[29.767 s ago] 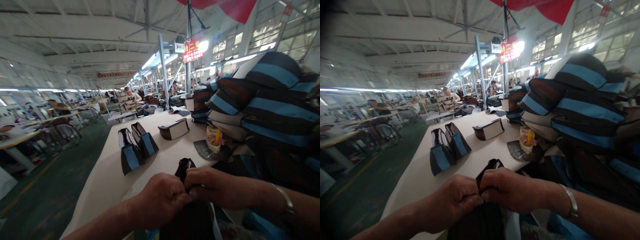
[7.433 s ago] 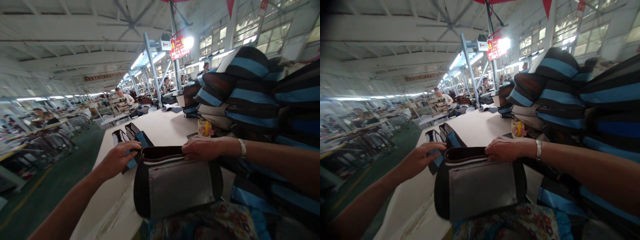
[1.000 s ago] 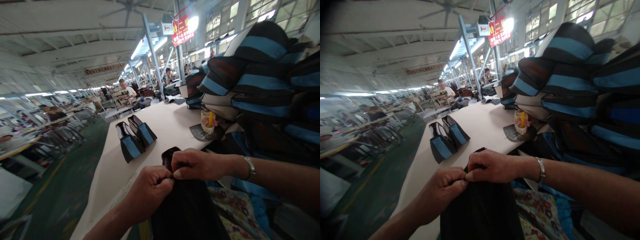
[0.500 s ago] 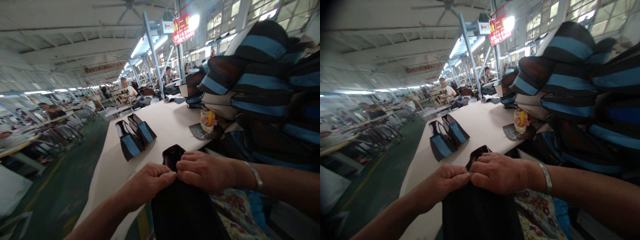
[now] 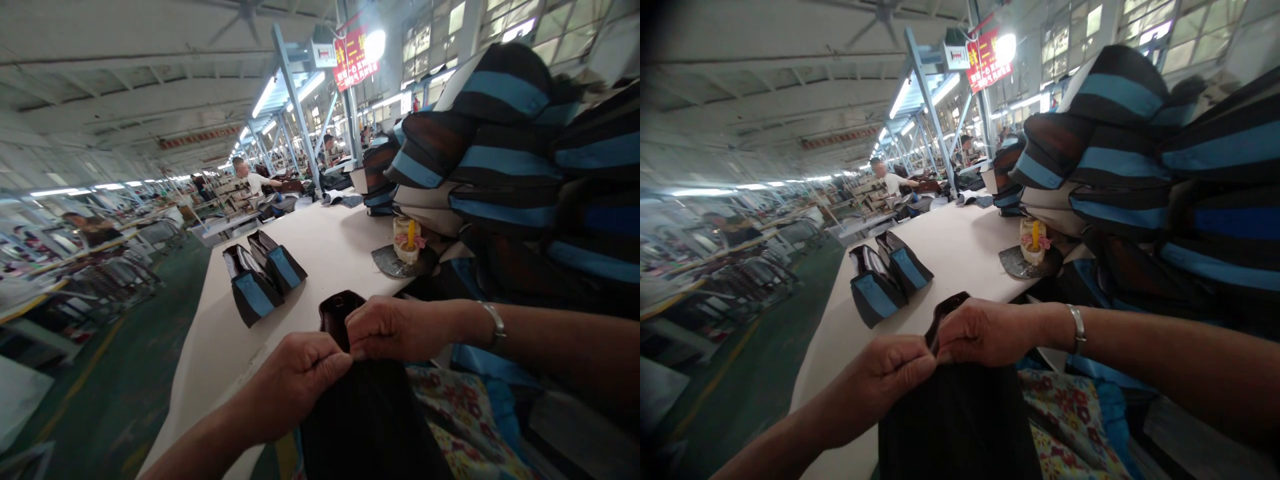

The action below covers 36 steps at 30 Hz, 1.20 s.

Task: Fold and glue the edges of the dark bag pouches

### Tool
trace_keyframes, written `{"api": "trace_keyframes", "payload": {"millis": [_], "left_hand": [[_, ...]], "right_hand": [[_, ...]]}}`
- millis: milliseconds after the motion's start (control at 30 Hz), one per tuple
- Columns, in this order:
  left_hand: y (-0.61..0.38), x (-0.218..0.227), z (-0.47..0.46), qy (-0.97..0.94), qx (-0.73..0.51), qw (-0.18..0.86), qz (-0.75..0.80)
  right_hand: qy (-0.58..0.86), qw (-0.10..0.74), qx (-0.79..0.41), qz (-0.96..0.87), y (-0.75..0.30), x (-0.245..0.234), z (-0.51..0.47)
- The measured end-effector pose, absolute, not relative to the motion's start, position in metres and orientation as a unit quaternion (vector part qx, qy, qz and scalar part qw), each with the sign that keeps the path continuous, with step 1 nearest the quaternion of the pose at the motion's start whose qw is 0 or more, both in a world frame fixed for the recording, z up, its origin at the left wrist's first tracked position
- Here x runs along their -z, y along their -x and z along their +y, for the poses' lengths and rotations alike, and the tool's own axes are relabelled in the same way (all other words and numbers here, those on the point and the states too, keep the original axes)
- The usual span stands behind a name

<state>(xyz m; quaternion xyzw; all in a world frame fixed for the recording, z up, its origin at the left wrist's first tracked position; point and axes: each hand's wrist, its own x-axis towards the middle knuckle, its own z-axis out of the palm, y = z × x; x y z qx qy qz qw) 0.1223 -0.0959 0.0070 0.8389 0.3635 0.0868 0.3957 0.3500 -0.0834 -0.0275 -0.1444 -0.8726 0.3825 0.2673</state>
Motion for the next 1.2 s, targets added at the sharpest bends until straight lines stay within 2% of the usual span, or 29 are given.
{"api": "trace_keyframes", "payload": {"millis": [133,333,500,600,733,867,1033,1200], "left_hand": [[-0.108,-0.015,-0.084,-0.805,-0.04,0.484,0.34],[-0.099,-0.021,-0.071,-0.874,-0.028,0.4,0.275],[-0.099,-0.013,-0.067,-0.858,-0.048,0.439,0.262],[-0.101,-0.007,-0.068,-0.863,-0.073,0.422,0.269],[-0.097,0.002,-0.066,-0.866,-0.091,0.408,0.275],[-0.089,0.005,-0.061,-0.812,-0.099,0.488,0.305],[-0.088,0.001,-0.059,-0.791,-0.109,0.491,0.349],[-0.091,-0.003,-0.062,-0.799,-0.095,0.482,0.348]], "right_hand": [[0.175,0.288,-0.423,-0.841,-0.353,0.037,-0.086],[0.18,0.299,-0.441,-0.827,-0.361,0.04,-0.084],[0.233,0.228,-0.537,-0.778,-0.358,0.03,-0.081],[0.226,0.188,-0.519,-0.803,-0.347,0.02,-0.08],[0.202,0.227,-0.482,-0.822,-0.336,0.022,-0.079],[0.218,0.234,-0.534,-0.783,-0.333,0.036,-0.075],[0.214,0.256,-0.58,-0.744,-0.334,0.044,-0.074],[0.241,0.3,-0.518,-0.764,-0.343,0.043,-0.072]]}}
